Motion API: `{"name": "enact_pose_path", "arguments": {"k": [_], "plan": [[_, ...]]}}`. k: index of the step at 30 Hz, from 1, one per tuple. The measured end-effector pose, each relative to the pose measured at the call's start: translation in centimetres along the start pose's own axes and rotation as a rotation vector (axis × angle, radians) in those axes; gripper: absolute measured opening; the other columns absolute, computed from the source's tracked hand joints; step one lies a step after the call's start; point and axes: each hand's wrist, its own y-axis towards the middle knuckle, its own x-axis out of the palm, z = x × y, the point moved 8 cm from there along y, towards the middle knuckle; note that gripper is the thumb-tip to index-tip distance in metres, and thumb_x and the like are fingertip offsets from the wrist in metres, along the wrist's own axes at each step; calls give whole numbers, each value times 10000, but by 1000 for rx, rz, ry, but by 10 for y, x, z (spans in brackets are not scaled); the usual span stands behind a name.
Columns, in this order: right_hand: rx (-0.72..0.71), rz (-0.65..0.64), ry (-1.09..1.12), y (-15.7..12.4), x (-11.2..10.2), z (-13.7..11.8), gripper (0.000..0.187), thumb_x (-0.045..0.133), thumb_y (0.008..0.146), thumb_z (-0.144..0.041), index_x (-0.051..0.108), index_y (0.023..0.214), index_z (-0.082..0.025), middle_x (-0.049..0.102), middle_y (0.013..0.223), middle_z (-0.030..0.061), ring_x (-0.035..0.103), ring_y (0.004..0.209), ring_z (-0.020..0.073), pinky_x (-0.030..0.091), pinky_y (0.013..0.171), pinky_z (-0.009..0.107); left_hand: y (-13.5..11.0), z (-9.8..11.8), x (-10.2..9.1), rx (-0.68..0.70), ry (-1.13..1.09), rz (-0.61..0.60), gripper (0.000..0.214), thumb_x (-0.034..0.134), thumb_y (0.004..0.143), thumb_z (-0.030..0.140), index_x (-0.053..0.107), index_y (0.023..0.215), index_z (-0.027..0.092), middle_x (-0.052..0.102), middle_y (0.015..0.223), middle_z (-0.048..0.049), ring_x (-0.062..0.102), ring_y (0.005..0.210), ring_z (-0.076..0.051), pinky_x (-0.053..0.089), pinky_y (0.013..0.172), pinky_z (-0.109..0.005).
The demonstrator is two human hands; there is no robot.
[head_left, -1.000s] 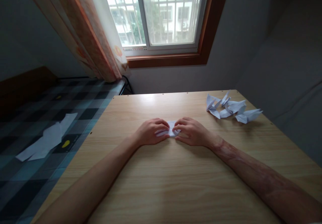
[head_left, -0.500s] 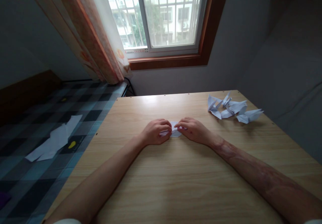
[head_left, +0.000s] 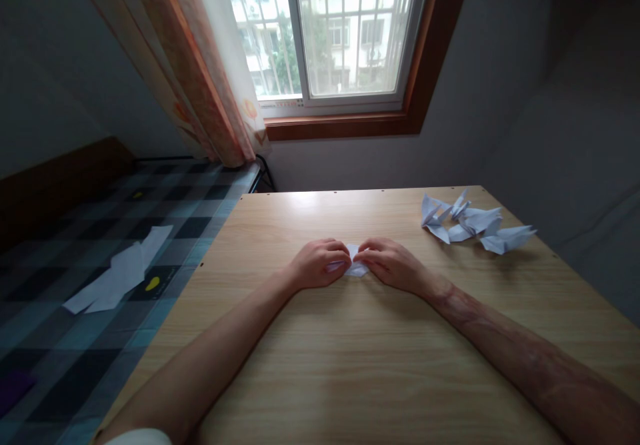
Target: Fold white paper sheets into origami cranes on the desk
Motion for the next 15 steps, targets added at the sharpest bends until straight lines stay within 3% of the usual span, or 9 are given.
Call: {"name": "enact_pose_path", "arguments": {"k": [6,15], "plan": [[-56,3,-11,3,0,-3,250,690,982,-101,812,1106,-281,801,1052,57,679,919,241,588,823,391,-1,1,-1,18,-14,11,102,710,965,237,811,976,245,832,1061,-41,761,907,-183,605,816,-299],[-9,20,12,6,-4,-5,95,734,979,-177,756,953,-266,809,999,58,681,922,260,588,862,447,0,2,-3,16,-32,12,96,737,898,218,812,951,247,832,1055,-47,760,895,-197,613,834,-319]]}}
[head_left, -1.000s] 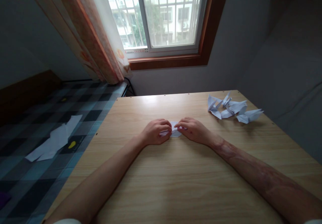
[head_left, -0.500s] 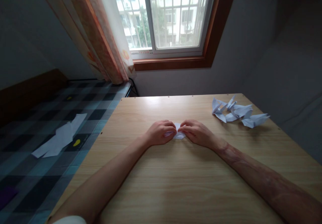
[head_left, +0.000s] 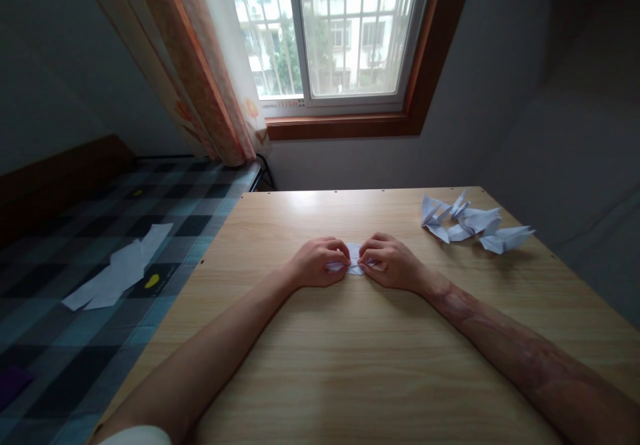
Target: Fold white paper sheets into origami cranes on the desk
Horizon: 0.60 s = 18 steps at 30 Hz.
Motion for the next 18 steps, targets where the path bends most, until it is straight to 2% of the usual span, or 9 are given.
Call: {"name": "enact_pose_path", "arguments": {"k": [18], "plan": [[9,-27,-3,1,4,3,90,721,987,-173,720,943,-251,780,1000,62,667,908,247,561,836,409,0,0,0,5,10,-6,89,743,920,238,817,968,251,830,1060,-44,758,888,-193,606,837,-316]]}}
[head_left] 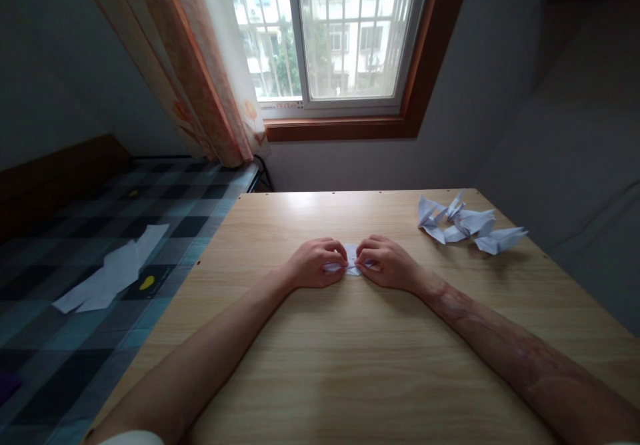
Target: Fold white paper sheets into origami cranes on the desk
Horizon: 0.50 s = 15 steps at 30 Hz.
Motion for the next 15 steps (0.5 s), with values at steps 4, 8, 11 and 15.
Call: {"name": "enact_pose_path", "arguments": {"k": [4,8,11,15], "plan": [[6,0,2,1,-2,-3,92,717,979,-163,715,952,-250,775,995,65,669,908,249,562,835,406,1,0,-1,0,-6,7,74,751,921,240,817,952,252,829,1043,-44,760,875,-186,608,829,-308],[6,2,5,1,-2,-3,98,722,966,-154,713,955,-251,774,995,66,670,904,251,562,835,404,2,1,-2,-2,-1,8,74,748,925,250,818,948,253,829,1040,-47,759,870,-187,610,825,-309],[9,3,9,1,-1,-1,104,718,962,-146,712,962,-251,776,998,64,670,906,251,560,840,404,1,1,-3,1,2,14,79,744,928,254,818,958,252,830,1047,-45,757,872,-188,608,823,-311],[16,7,7,1,-1,0,104,727,955,-147,706,947,-248,776,1004,64,674,913,252,560,847,405,1,2,-3,7,-3,10,82,750,924,243,818,970,251,828,1046,-42,755,874,-189,605,824,-311]]}}
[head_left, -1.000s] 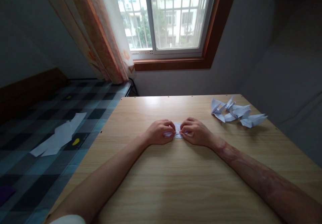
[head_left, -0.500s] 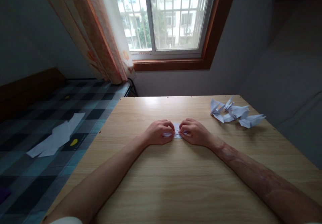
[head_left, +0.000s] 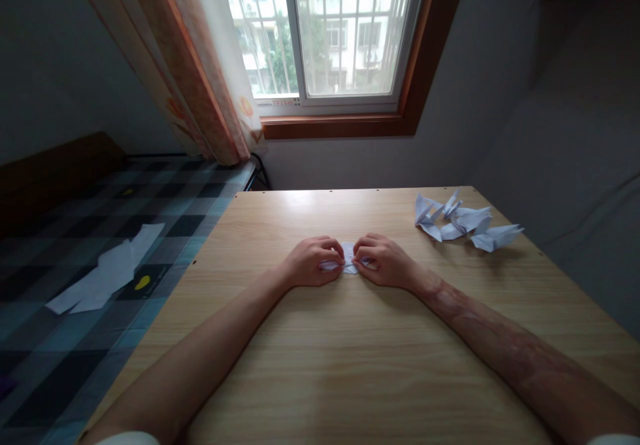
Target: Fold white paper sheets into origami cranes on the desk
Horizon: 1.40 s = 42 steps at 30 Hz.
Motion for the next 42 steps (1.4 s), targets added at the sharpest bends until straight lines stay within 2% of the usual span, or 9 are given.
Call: {"name": "enact_pose_path", "arguments": {"k": [23,42], "plan": [[5,10,0,1,0,1,105,724,953,-146,714,944,-249,782,1002,61,694,915,249,563,855,403,-1,-1,0,-4,-10,-8,113,762,907,239,819,1003,256,825,1066,-41,761,898,-194,597,832,-309],[-25,12,1,-1,-2,-3,134,721,958,-116,720,981,-248,771,1007,57,669,917,246,556,835,377,-1,-2,1,-24,2,-10,93,738,947,258,818,994,254,825,1068,-48,767,926,-196,603,854,-308]]}}
